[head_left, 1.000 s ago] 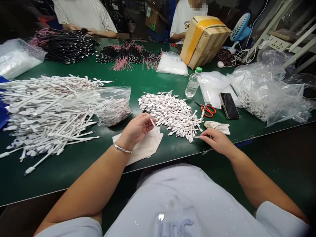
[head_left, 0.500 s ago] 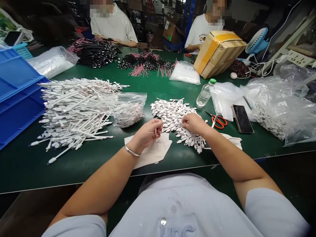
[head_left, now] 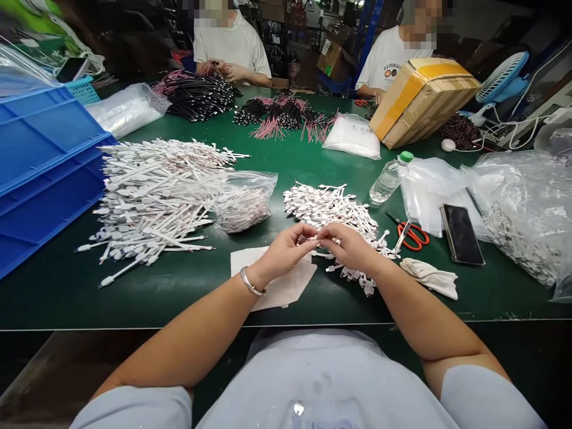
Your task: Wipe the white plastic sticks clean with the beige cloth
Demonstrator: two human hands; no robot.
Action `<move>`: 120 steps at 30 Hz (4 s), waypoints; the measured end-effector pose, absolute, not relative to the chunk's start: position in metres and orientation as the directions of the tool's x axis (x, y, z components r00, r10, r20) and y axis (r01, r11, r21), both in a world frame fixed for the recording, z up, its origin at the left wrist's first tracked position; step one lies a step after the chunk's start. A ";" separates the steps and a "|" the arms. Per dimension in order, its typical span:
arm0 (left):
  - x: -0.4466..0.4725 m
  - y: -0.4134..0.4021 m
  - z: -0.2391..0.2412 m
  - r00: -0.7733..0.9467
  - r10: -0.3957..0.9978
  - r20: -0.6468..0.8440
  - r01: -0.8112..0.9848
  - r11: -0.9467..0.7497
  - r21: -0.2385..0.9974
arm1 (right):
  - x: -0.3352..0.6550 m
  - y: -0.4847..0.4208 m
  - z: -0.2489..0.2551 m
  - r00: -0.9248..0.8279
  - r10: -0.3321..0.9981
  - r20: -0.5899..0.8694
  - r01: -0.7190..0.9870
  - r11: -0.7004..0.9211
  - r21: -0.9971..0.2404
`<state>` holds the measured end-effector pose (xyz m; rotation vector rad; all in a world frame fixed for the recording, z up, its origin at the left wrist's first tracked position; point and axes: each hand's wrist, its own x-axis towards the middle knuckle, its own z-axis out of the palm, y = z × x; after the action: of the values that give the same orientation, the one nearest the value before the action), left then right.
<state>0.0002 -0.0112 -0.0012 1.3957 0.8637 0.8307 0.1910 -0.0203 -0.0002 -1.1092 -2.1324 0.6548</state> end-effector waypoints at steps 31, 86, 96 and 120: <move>-0.008 -0.006 0.002 0.384 0.917 -0.112 -0.051 0.142 0.989 | 0.200 -0.032 0.003 -0.343 0.805 0.485 0.607 0.583 -0.539; -0.001 -0.096 0.056 0.570 0.821 0.028 0.023 -0.050 0.999 | 0.211 -0.116 0.047 -0.437 0.868 -0.234 0.003 -0.259 -0.966; 0.011 -0.093 0.041 0.525 0.851 -0.025 0.040 0.004 0.999 | 0.188 -0.121 0.037 -0.321 0.947 -0.010 -0.533 -0.189 -0.824; -0.153 -0.098 -0.053 -0.121 0.805 0.580 0.966 -0.040 0.256 | 0.353 0.114 0.037 0.334 0.693 0.639 0.880 0.014 -0.475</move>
<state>-0.1533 -0.0982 -0.0531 2.2305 2.3347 1.0665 0.3529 0.1141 0.0366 -1.7295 -1.4136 -0.2706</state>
